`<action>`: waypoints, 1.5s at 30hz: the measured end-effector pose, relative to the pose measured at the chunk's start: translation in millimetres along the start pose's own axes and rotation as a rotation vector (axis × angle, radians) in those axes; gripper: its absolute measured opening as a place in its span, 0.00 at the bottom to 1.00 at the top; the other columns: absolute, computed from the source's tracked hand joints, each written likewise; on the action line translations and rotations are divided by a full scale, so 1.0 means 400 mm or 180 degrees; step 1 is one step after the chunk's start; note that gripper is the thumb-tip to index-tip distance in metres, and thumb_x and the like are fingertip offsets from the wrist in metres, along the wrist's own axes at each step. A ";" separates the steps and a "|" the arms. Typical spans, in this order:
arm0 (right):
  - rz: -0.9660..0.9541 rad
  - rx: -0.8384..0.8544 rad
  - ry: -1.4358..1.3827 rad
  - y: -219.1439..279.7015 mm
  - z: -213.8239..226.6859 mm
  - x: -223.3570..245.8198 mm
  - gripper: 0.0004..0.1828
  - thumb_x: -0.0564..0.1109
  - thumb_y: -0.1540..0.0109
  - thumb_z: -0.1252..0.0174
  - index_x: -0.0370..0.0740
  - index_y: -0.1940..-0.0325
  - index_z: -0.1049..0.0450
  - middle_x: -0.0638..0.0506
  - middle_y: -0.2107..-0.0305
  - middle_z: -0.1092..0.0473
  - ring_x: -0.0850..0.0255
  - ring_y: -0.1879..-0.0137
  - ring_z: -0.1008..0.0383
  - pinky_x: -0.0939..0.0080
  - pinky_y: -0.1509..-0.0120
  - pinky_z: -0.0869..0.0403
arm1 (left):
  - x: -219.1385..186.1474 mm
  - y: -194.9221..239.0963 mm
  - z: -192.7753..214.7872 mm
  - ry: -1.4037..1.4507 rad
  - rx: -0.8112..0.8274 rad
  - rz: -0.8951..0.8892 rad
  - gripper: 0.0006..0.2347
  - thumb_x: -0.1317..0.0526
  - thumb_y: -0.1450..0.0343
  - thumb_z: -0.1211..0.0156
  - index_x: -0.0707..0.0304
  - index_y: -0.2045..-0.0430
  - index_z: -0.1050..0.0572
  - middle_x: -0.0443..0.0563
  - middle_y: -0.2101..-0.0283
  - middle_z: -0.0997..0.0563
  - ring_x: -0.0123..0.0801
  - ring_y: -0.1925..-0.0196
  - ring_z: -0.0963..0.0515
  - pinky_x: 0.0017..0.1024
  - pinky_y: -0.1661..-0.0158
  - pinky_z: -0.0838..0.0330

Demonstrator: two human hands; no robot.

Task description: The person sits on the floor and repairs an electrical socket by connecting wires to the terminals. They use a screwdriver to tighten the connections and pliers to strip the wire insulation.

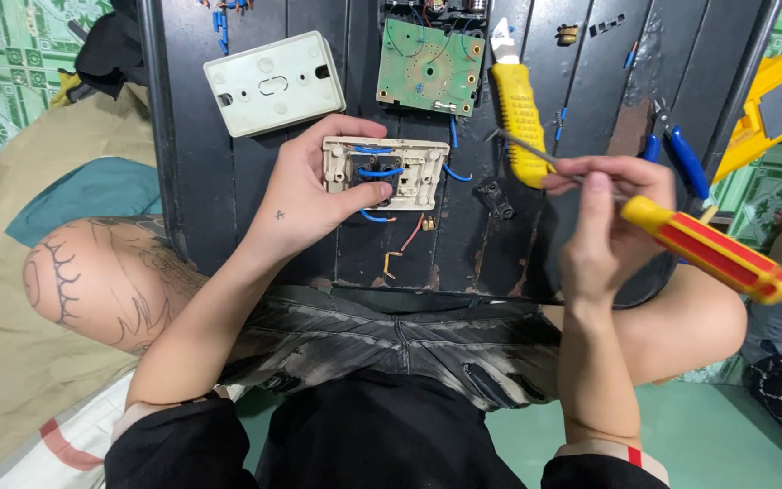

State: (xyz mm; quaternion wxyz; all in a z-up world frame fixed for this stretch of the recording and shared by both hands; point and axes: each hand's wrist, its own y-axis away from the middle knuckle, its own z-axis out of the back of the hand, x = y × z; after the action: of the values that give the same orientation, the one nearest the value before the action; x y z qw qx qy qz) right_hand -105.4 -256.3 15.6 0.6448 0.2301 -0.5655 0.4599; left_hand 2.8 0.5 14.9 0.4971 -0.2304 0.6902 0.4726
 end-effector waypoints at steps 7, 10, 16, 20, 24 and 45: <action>0.0516 -0.0506 0.0005 -0.016 0.052 -0.021 0.07 0.39 0.27 0.51 0.31 0.52 0.39 0.31 0.69 0.30 0.44 0.71 0.26 0.57 0.63 0.28 | 0.004 -0.001 0.002 -0.0100 -0.0006 -0.0026 0.19 0.72 0.36 0.28 0.58 0.52 0.25 0.46 0.54 0.17 0.25 0.54 0.16 0.22 0.51 0.20; 0.0652 -0.0396 0.0123 -0.019 0.052 -0.017 0.07 0.40 0.27 0.53 0.32 0.51 0.40 0.31 0.69 0.30 0.45 0.69 0.28 0.57 0.60 0.28 | 0.004 0.000 0.001 -0.0096 0.0044 -0.0072 0.19 0.72 0.35 0.29 0.58 0.52 0.25 0.47 0.54 0.17 0.26 0.53 0.16 0.23 0.51 0.20; 0.0644 -0.0088 -0.0173 -0.022 0.029 -0.017 0.04 0.35 0.30 0.53 0.31 0.54 0.40 0.31 0.68 0.29 0.44 0.67 0.24 0.55 0.62 0.28 | 0.006 -0.003 -0.002 -0.0316 0.0012 -0.0172 0.18 0.70 0.34 0.29 0.57 0.52 0.26 0.47 0.48 0.19 0.29 0.49 0.17 0.25 0.50 0.19; 0.0206 0.0446 -0.0318 -0.020 -0.001 0.003 0.07 0.38 0.26 0.52 0.29 0.51 0.39 0.31 0.60 0.28 0.44 0.58 0.20 0.52 0.50 0.19 | 0.019 -0.007 -0.005 -0.0275 0.0004 -0.0125 0.17 0.71 0.35 0.29 0.57 0.53 0.25 0.46 0.52 0.19 0.24 0.54 0.18 0.22 0.54 0.21; 0.0319 0.0725 -0.0257 -0.023 -0.014 0.015 0.04 0.34 0.27 0.51 0.27 0.53 0.37 0.30 0.57 0.27 0.44 0.53 0.20 0.50 0.42 0.17 | 0.028 -0.010 -0.007 -0.0246 0.0017 -0.0128 0.17 0.70 0.35 0.29 0.56 0.54 0.25 0.46 0.50 0.18 0.23 0.55 0.19 0.21 0.55 0.22; 0.0451 0.0810 -0.0107 -0.026 -0.026 0.016 0.06 0.37 0.28 0.48 0.31 0.57 0.33 0.36 0.60 0.24 0.48 0.53 0.19 0.49 0.39 0.21 | 0.033 -0.010 -0.006 -0.0246 0.0104 -0.0208 0.17 0.69 0.34 0.29 0.59 0.52 0.26 0.46 0.55 0.18 0.22 0.58 0.19 0.20 0.57 0.23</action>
State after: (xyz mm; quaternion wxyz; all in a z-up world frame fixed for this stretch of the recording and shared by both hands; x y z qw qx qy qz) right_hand -91.6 -250.7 21.2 0.5668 0.2771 -0.5282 0.5683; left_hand -0.5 -1.6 1.3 0.5423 -0.2263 0.6702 0.4534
